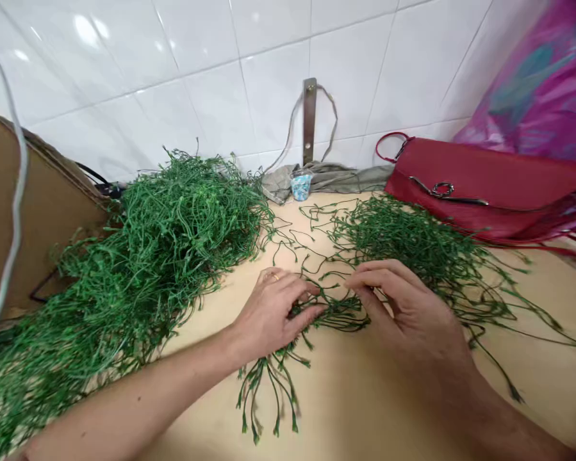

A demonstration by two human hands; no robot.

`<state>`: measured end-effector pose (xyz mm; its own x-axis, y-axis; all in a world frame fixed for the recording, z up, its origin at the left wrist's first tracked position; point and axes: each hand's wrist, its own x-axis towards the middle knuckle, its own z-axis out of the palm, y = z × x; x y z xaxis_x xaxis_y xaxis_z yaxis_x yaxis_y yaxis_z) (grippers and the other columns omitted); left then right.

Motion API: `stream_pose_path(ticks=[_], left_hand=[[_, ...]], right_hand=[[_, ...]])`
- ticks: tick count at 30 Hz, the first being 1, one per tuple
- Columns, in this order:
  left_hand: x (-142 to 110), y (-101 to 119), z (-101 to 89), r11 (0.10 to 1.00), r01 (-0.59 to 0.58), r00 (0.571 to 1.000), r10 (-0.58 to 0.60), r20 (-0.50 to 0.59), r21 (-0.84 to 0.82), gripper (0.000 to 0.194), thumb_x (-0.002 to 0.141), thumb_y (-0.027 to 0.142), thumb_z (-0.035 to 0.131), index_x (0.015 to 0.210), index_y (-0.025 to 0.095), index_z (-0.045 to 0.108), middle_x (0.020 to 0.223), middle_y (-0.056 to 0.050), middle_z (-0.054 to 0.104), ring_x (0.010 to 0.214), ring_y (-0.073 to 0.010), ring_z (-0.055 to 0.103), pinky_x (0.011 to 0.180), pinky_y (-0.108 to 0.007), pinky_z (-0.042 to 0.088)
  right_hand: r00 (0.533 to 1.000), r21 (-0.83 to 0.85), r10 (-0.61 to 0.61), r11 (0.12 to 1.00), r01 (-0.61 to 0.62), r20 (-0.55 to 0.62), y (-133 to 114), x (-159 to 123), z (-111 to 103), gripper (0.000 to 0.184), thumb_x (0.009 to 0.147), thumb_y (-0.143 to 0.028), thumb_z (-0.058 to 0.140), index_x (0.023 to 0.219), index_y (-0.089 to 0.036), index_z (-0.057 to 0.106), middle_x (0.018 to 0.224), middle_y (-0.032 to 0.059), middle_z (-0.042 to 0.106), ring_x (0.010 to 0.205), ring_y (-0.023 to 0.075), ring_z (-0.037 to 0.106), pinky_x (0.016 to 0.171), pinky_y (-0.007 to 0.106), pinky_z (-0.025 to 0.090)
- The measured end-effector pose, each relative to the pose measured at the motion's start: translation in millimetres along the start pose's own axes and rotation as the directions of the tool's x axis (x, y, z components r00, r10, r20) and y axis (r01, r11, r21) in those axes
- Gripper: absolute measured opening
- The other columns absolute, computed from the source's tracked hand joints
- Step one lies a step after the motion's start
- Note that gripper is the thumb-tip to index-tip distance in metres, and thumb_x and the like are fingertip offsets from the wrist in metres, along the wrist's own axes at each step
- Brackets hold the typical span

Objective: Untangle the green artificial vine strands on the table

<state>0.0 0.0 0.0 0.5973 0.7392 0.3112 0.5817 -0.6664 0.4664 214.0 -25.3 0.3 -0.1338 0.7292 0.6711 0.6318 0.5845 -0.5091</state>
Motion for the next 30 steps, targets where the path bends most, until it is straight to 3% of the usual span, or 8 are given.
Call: stream_pose_path(ticks=[6, 10, 13, 19, 21, 23, 26, 30], left_hand=[[-5, -13, -0.5, 1.000, 0.008, 0.999, -0.008, -0.042, -0.009, 0.013, 0.099, 0.030, 0.062, 0.096, 0.019, 0.069, 0.083, 0.001, 0.070, 0.080, -0.0147, 0.063, 0.087, -0.032, 0.040], [-5, -13, -7.6, 0.995, -0.045, 0.971, 0.066, -0.231, 0.093, 0.012, 0.101, 0.026, 0.059, 0.095, 0.019, 0.068, 0.080, 0.001, 0.070, 0.078, -0.0142, 0.063, 0.084, -0.032, 0.040], [-5, -12, -12.3, 0.977, -0.075, 0.932, 0.140, -0.333, 0.201, 0.010, 0.100, 0.023, 0.060, 0.095, 0.020, 0.067, 0.079, 0.001, 0.070, 0.076, -0.0140, 0.063, 0.088, -0.034, 0.041], [-5, 1, -16.7, 0.893, -0.082, 0.900, 0.257, -0.352, 0.443, 0.017, 0.098, 0.019, 0.061, 0.114, 0.022, 0.066, 0.125, -0.007, 0.073, 0.119, -0.0226, 0.065, 0.124, -0.054, 0.017], [-5, 7, -15.0, 0.912, -0.175, 0.912, 0.292, -0.287, 0.370, 0.023, 0.101, 0.022, 0.057, 0.124, 0.018, 0.061, 0.126, -0.008, 0.074, 0.116, -0.0201, 0.068, 0.127, -0.051, 0.018], [-4, 11, -12.0, 0.944, -0.205, 0.936, 0.267, -0.230, 0.260, 0.028, 0.103, 0.029, 0.054, 0.127, 0.015, 0.059, 0.117, -0.008, 0.077, 0.106, -0.0192, 0.072, 0.120, -0.046, 0.036], [-3, 13, -8.4, 0.992, -0.107, 0.979, 0.116, -0.167, 0.062, 0.025, 0.102, 0.033, 0.056, 0.117, 0.015, 0.063, 0.101, -0.006, 0.078, 0.091, -0.0184, 0.072, 0.087, -0.033, 0.056], [-2, 7, -7.3, 0.985, 0.032, 0.970, -0.072, -0.234, -0.170, 0.006, 0.095, 0.023, 0.065, 0.099, 0.018, 0.064, 0.092, -0.002, 0.072, 0.085, -0.0138, 0.068, 0.077, -0.025, 0.052]], right_hand=[[0.994, -0.116, 0.045, 0.992, -0.056, -0.099, 6, -6, 0, 0.017, 0.099, -0.018, 0.053, 0.102, -0.023, 0.068, 0.107, 0.0072, 0.069, 0.101, 0.0195, 0.068, 0.091, 0.034, 0.056], [0.993, -0.230, 0.082, 0.971, -0.061, 0.084, 19, -17, 8, 0.027, 0.098, -0.031, 0.057, 0.120, -0.021, 0.069, 0.117, 0.0117, 0.070, 0.110, 0.0286, 0.064, 0.093, 0.046, 0.054], [0.974, -0.224, 0.101, 0.973, -0.054, 0.204, 22, -21, 10, 0.019, 0.097, -0.026, 0.057, 0.110, -0.021, 0.071, 0.110, 0.0089, 0.072, 0.102, 0.0271, 0.066, 0.086, 0.044, 0.055], [1.000, -0.229, -0.007, 0.974, 0.005, -0.005, 7, -8, 1, 0.006, 0.097, -0.018, 0.060, 0.097, -0.022, 0.065, 0.088, 0.0021, 0.072, 0.083, 0.0198, 0.068, 0.075, 0.034, 0.053], [0.994, -0.261, -0.092, 0.963, 0.073, -0.060, 0, -6, 0, 0.007, 0.097, -0.015, 0.061, 0.097, -0.022, 0.064, 0.088, 0.0017, 0.072, 0.083, 0.0181, 0.068, 0.077, 0.032, 0.053], [0.983, -0.287, -0.164, 0.949, 0.134, -0.081, -7, -7, 2, 0.010, 0.095, -0.012, 0.064, 0.097, -0.022, 0.064, 0.090, 0.0023, 0.073, 0.081, 0.0164, 0.067, 0.078, 0.029, 0.053], [0.975, -0.302, -0.206, 0.938, 0.171, -0.089, -13, -10, 6, 0.012, 0.094, -0.011, 0.066, 0.099, -0.021, 0.065, 0.092, 0.0034, 0.075, 0.081, 0.0152, 0.066, 0.078, 0.027, 0.053], [0.989, -0.231, -0.113, 0.969, 0.089, -0.090, -12, -11, 9, 0.004, 0.096, -0.019, 0.064, 0.097, -0.023, 0.065, 0.089, 0.0006, 0.076, 0.081, 0.0162, 0.069, 0.079, 0.027, 0.055]])
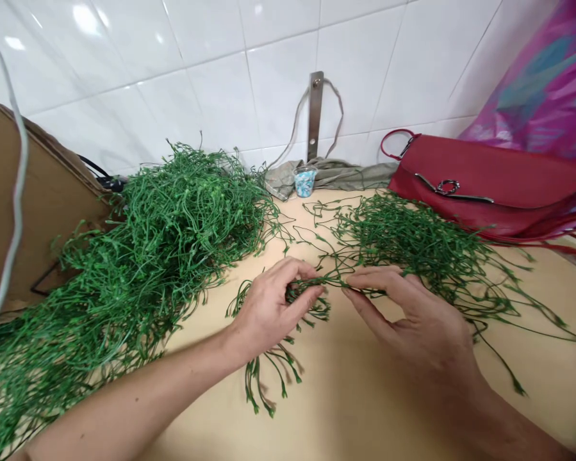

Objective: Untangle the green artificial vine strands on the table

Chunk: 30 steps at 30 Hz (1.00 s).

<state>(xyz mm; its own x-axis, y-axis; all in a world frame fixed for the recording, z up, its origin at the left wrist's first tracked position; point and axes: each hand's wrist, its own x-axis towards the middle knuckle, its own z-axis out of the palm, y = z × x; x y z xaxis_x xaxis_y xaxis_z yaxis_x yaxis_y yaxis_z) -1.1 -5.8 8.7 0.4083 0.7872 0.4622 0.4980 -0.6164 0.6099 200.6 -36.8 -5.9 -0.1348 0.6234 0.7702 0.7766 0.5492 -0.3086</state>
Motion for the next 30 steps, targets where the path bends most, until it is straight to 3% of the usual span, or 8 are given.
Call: stream_pose_path(ticks=[5, 9, 12, 17, 20, 23, 27, 30], left_hand=[[0, -11, 0.7, 0.979, 0.159, 0.982, -0.170, -0.078, -0.126, 0.017, 0.090, 0.024, 0.070, 0.104, 0.021, 0.061, 0.091, 0.000, 0.064, 0.081, -0.0122, 0.062, 0.074, -0.024, 0.049], [0, -17, 1.4, 0.940, 0.273, 0.952, -0.295, -0.084, -0.205, 0.022, 0.085, 0.027, 0.075, 0.098, 0.020, 0.059, 0.086, 0.002, 0.063, 0.069, -0.0099, 0.056, 0.067, -0.023, 0.045], [0, -18, 1.4, 0.947, 0.268, 0.957, -0.282, -0.064, -0.177, 0.016, 0.085, 0.030, 0.075, 0.089, 0.020, 0.063, 0.083, 0.002, 0.064, 0.066, -0.0096, 0.052, 0.063, -0.024, 0.042], [-1, -15, 0.7, 0.974, 0.176, 0.979, -0.189, -0.077, -0.145, 0.010, 0.088, 0.027, 0.074, 0.093, 0.020, 0.070, 0.088, 0.000, 0.072, 0.075, -0.0114, 0.063, 0.071, -0.024, 0.048], [-1, -13, -0.3, 0.993, 0.070, 0.991, -0.081, -0.103, -0.098, 0.004, 0.088, 0.020, 0.072, 0.089, 0.019, 0.069, 0.087, -0.001, 0.074, 0.078, -0.0119, 0.066, 0.074, -0.024, 0.052], [-1, -10, -0.9, 0.997, 0.004, 0.994, -0.012, -0.112, -0.071, 0.003, 0.088, 0.018, 0.071, 0.088, 0.018, 0.068, 0.086, -0.001, 0.075, 0.079, -0.0128, 0.068, 0.075, -0.024, 0.054], [0, -8, 0.1, 0.995, -0.061, 0.996, 0.055, -0.073, -0.085, 0.003, 0.088, 0.017, 0.071, 0.089, 0.018, 0.068, 0.086, -0.002, 0.075, 0.082, -0.0125, 0.068, 0.076, -0.024, 0.054], [0, -8, 1.5, 0.992, -0.021, 0.999, 0.017, -0.031, -0.122, 0.004, 0.088, 0.019, 0.072, 0.088, 0.018, 0.069, 0.086, -0.002, 0.074, 0.080, -0.0118, 0.067, 0.075, -0.023, 0.054]], right_hand=[[0.984, 0.109, 0.179, 0.978, -0.179, 0.013, 3, 1, 0, 0.012, 0.098, -0.022, 0.060, 0.107, -0.025, 0.066, 0.090, -0.0001, 0.073, 0.079, 0.0165, 0.071, 0.079, 0.030, 0.059], [0.982, 0.032, 0.182, 0.983, -0.181, -0.045, 2, 6, -7, 0.025, 0.098, -0.023, 0.058, 0.123, -0.020, 0.064, 0.113, 0.0103, 0.069, 0.104, 0.0222, 0.069, 0.091, 0.036, 0.057], [0.994, -0.032, 0.092, 0.995, -0.094, -0.064, 0, 8, -11, 0.028, 0.098, -0.021, 0.059, 0.125, -0.022, 0.063, 0.120, 0.0126, 0.065, 0.115, 0.0259, 0.064, 0.097, 0.041, 0.054], [0.996, -0.133, -0.071, 0.989, 0.063, -0.054, -3, 8, -14, 0.037, 0.094, -0.015, 0.063, 0.128, -0.028, 0.060, 0.126, 0.0129, 0.063, 0.118, 0.0329, 0.062, 0.103, 0.052, 0.047], [0.999, -0.190, 0.004, 0.982, -0.012, -0.042, -5, 8, -16, 0.040, 0.094, -0.021, 0.063, 0.133, -0.029, 0.057, 0.136, 0.0167, 0.057, 0.127, 0.0400, 0.055, 0.108, 0.061, 0.041], [0.999, -0.156, 0.040, 0.987, -0.044, -0.023, -5, 7, -14, 0.032, 0.093, -0.032, 0.066, 0.125, -0.027, 0.063, 0.136, 0.0174, 0.058, 0.130, 0.0428, 0.051, 0.108, 0.063, 0.040], [0.998, -0.008, 0.048, 0.999, -0.047, 0.040, -4, 5, -3, 0.014, 0.096, -0.033, 0.063, 0.104, -0.025, 0.072, 0.112, 0.0121, 0.073, 0.120, 0.0368, 0.059, 0.101, 0.058, 0.046], [0.985, 0.081, 0.143, 0.985, -0.151, 0.099, 2, 2, 1, 0.018, 0.098, -0.027, 0.057, 0.089, -0.026, 0.072, 0.092, 0.0045, 0.077, 0.101, 0.0287, 0.068, 0.090, 0.049, 0.051]])
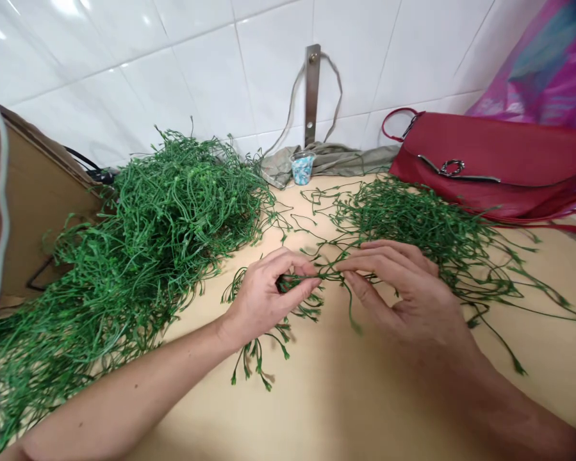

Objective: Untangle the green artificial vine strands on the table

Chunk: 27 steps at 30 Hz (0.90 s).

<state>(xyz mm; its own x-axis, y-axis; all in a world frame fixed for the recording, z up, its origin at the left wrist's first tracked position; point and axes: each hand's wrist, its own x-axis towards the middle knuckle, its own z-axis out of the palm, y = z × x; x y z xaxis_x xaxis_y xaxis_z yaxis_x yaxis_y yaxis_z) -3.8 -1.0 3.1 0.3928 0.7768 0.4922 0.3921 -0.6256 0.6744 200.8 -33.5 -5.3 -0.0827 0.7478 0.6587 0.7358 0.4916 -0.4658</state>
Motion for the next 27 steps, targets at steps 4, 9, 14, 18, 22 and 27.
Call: stream_pose_path(ticks=[4, 9, 14, 18, 22, 27], left_hand=[[0, -3, 1.5, 0.984, 0.162, 0.987, -0.163, -0.005, -0.071, 0.006, 0.087, 0.022, 0.073, 0.086, 0.017, 0.070, 0.083, -0.002, 0.073, 0.071, -0.0105, 0.065, 0.067, -0.022, 0.052], [0, -3, 0.7, 0.994, 0.099, 0.995, -0.100, -0.010, -0.035, 0.004, 0.088, 0.020, 0.073, 0.086, 0.017, 0.069, 0.083, -0.002, 0.073, 0.074, -0.0113, 0.065, 0.069, -0.023, 0.052], [0, -1, -0.1, 0.996, -0.080, 0.996, 0.078, 0.043, 0.036, 0.003, 0.091, 0.020, 0.071, 0.089, 0.018, 0.069, 0.085, -0.002, 0.074, 0.081, -0.0129, 0.067, 0.074, -0.025, 0.053], [-1, -3, 0.3, 0.995, -0.058, 0.997, 0.054, 0.046, 0.078, 0.003, 0.092, 0.022, 0.070, 0.091, 0.018, 0.070, 0.085, -0.003, 0.073, 0.080, -0.0136, 0.066, 0.072, -0.026, 0.053], [-1, -4, 0.5, 0.996, -0.008, 0.999, 0.005, 0.042, 0.084, 0.006, 0.092, 0.023, 0.070, 0.089, 0.018, 0.069, 0.083, -0.002, 0.072, 0.078, -0.0133, 0.065, 0.072, -0.026, 0.052], [0, 0, 2.0, 0.997, 0.012, 0.992, -0.021, 0.121, 0.076, 0.009, 0.093, 0.023, 0.068, 0.088, 0.016, 0.069, 0.082, -0.003, 0.072, 0.075, -0.0126, 0.065, 0.072, -0.024, 0.052]], right_hand=[[0.965, 0.135, 0.239, 0.958, -0.252, 0.109, 9, 0, -5, 0.015, 0.095, -0.031, 0.061, 0.088, -0.025, 0.072, 0.076, -0.0005, 0.074, 0.065, 0.0189, 0.067, 0.059, 0.032, 0.050], [0.990, 0.079, 0.140, 0.987, -0.138, -0.018, 7, 6, -14, 0.020, 0.097, -0.039, 0.059, 0.097, -0.025, 0.073, 0.098, 0.0061, 0.075, 0.093, 0.0241, 0.069, 0.083, 0.040, 0.054], [0.999, -0.031, -0.019, 0.999, 0.020, 0.041, 3, 0, -3, 0.021, 0.094, -0.045, 0.063, 0.095, -0.027, 0.073, 0.099, 0.0069, 0.075, 0.105, 0.0305, 0.065, 0.092, 0.049, 0.046], [0.993, -0.014, -0.024, 1.000, 0.026, 0.117, 8, -6, 5, 0.016, 0.098, -0.029, 0.055, 0.092, -0.027, 0.070, 0.091, 0.0016, 0.077, 0.093, 0.0250, 0.070, 0.086, 0.044, 0.045], [0.990, -0.117, -0.114, 0.985, 0.123, 0.082, 8, -3, 1, 0.019, 0.099, -0.022, 0.051, 0.096, -0.025, 0.070, 0.092, 0.0021, 0.078, 0.095, 0.0249, 0.070, 0.087, 0.043, 0.042], [0.962, -0.402, -0.227, 0.875, 0.269, 0.148, 3, 0, 0, 0.018, 0.097, -0.014, 0.050, 0.086, -0.019, 0.064, 0.086, 0.0072, 0.073, 0.091, 0.0276, 0.066, 0.092, 0.047, 0.038]])
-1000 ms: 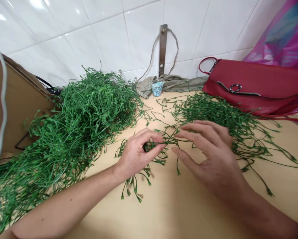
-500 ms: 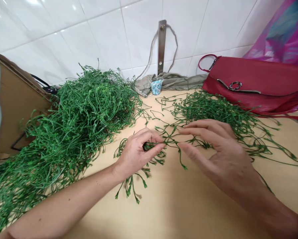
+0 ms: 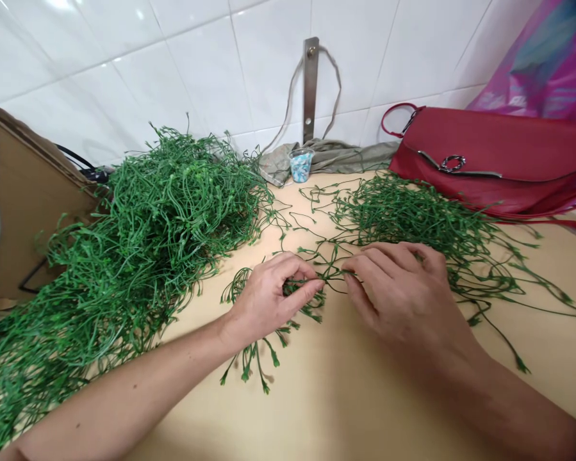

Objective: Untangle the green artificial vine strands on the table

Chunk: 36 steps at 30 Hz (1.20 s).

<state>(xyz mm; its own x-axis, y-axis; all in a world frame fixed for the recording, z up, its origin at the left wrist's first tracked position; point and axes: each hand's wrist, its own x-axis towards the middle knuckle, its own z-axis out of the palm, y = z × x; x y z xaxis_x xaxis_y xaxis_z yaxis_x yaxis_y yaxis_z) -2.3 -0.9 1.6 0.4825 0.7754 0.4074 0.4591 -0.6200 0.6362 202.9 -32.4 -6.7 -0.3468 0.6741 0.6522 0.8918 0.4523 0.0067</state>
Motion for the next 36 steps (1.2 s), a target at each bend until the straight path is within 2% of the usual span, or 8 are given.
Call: stream_pose_path(ticks=[7, 12, 15, 19, 24, 28, 33, 36], left_hand=[[-2, 2, -0.4, 1.000, 0.006, 0.999, -0.006, 0.044, 0.005, 0.016, 0.095, 0.025, 0.064, 0.082, 0.017, 0.069, 0.075, -0.001, 0.069, 0.068, -0.0120, 0.062, 0.066, -0.024, 0.048], [-6, 1, -8.1, 0.999, -0.044, 0.998, 0.043, -0.053, -0.009, 0.018, 0.095, 0.022, 0.064, 0.078, 0.018, 0.065, 0.069, 0.001, 0.065, 0.062, -0.0098, 0.056, 0.060, -0.022, 0.043], [-3, -2, -10.3, 1.000, -0.018, 0.992, 0.020, -0.121, 0.019, 0.018, 0.094, 0.022, 0.065, 0.077, 0.018, 0.063, 0.069, 0.002, 0.063, 0.063, -0.0097, 0.055, 0.061, -0.022, 0.043], [1, -2, -8.8, 0.999, -0.028, 0.993, 0.029, -0.113, 0.017, 0.014, 0.093, 0.021, 0.067, 0.079, 0.017, 0.065, 0.072, 0.001, 0.065, 0.066, -0.0102, 0.057, 0.064, -0.022, 0.045], [-1, 1, -6.0, 0.994, -0.089, 0.993, 0.093, -0.068, 0.069, 0.010, 0.094, 0.022, 0.064, 0.087, 0.017, 0.069, 0.076, -0.001, 0.066, 0.070, -0.0118, 0.059, 0.063, -0.023, 0.046], [-2, 0, -3.9, 0.984, -0.157, 0.986, 0.161, -0.043, 0.085, 0.010, 0.096, 0.023, 0.064, 0.092, 0.016, 0.070, 0.074, -0.002, 0.063, 0.072, -0.0130, 0.060, 0.064, -0.023, 0.046], [-1, -1, -3.2, 0.995, -0.079, 0.995, 0.083, -0.059, 0.059, 0.011, 0.095, 0.024, 0.067, 0.088, 0.015, 0.069, 0.077, -0.002, 0.065, 0.072, -0.0114, 0.060, 0.065, -0.022, 0.046], [0, 0, -3.0, 0.998, -0.043, 0.997, 0.046, -0.060, 0.050, 0.012, 0.094, 0.024, 0.067, 0.086, 0.015, 0.069, 0.077, -0.001, 0.066, 0.072, -0.0109, 0.060, 0.066, -0.022, 0.046]], right_hand=[[0.992, -0.113, -0.068, 0.990, 0.080, 0.103, 14, -4, 9, 0.019, 0.090, -0.007, 0.051, 0.080, -0.021, 0.059, 0.079, 0.0071, 0.064, 0.086, 0.0271, 0.058, 0.079, 0.042, 0.038], [0.975, -0.148, 0.172, 0.977, -0.151, 0.141, 45, -8, 8, 0.030, 0.090, -0.010, 0.051, 0.065, -0.025, 0.045, 0.063, 0.0037, 0.055, 0.064, 0.0213, 0.046, 0.059, 0.037, 0.028], [0.970, -0.164, 0.234, 0.962, -0.219, 0.073, 43, -7, 9, 0.016, 0.096, -0.018, 0.050, 0.086, -0.021, 0.063, 0.083, 0.0076, 0.066, 0.078, 0.0256, 0.055, 0.065, 0.039, 0.035], [0.967, 0.019, 0.243, 0.970, -0.242, -0.074, 28, 2, 6, 0.033, 0.099, -0.023, 0.048, 0.128, -0.017, 0.063, 0.125, 0.0169, 0.065, 0.113, 0.0343, 0.059, 0.090, 0.048, 0.046], [0.988, 0.339, 0.144, 0.933, -0.118, -0.052, 10, 5, 3, 0.015, 0.098, -0.029, 0.058, 0.103, -0.022, 0.071, 0.107, 0.0109, 0.071, 0.113, 0.0295, 0.060, 0.101, 0.047, 0.048], [0.945, 0.555, 0.274, 0.764, -0.328, 0.180, 3, -2, 8, 0.016, 0.094, -0.032, 0.060, 0.084, -0.024, 0.068, 0.088, 0.0047, 0.071, 0.091, 0.0230, 0.065, 0.078, 0.037, 0.055], [0.734, 0.622, 0.354, 0.390, -0.679, 0.580, 8, 3, 0, 0.029, 0.086, -0.050, 0.064, 0.087, -0.022, 0.072, 0.077, 0.0025, 0.069, 0.067, 0.0181, 0.062, 0.058, 0.030, 0.048], [0.679, 0.643, 0.356, 0.232, -0.730, 0.643, 9, 10, -9, 0.033, 0.081, -0.055, 0.069, 0.082, -0.022, 0.070, 0.072, 0.0010, 0.065, 0.065, 0.0160, 0.058, 0.056, 0.028, 0.044]])
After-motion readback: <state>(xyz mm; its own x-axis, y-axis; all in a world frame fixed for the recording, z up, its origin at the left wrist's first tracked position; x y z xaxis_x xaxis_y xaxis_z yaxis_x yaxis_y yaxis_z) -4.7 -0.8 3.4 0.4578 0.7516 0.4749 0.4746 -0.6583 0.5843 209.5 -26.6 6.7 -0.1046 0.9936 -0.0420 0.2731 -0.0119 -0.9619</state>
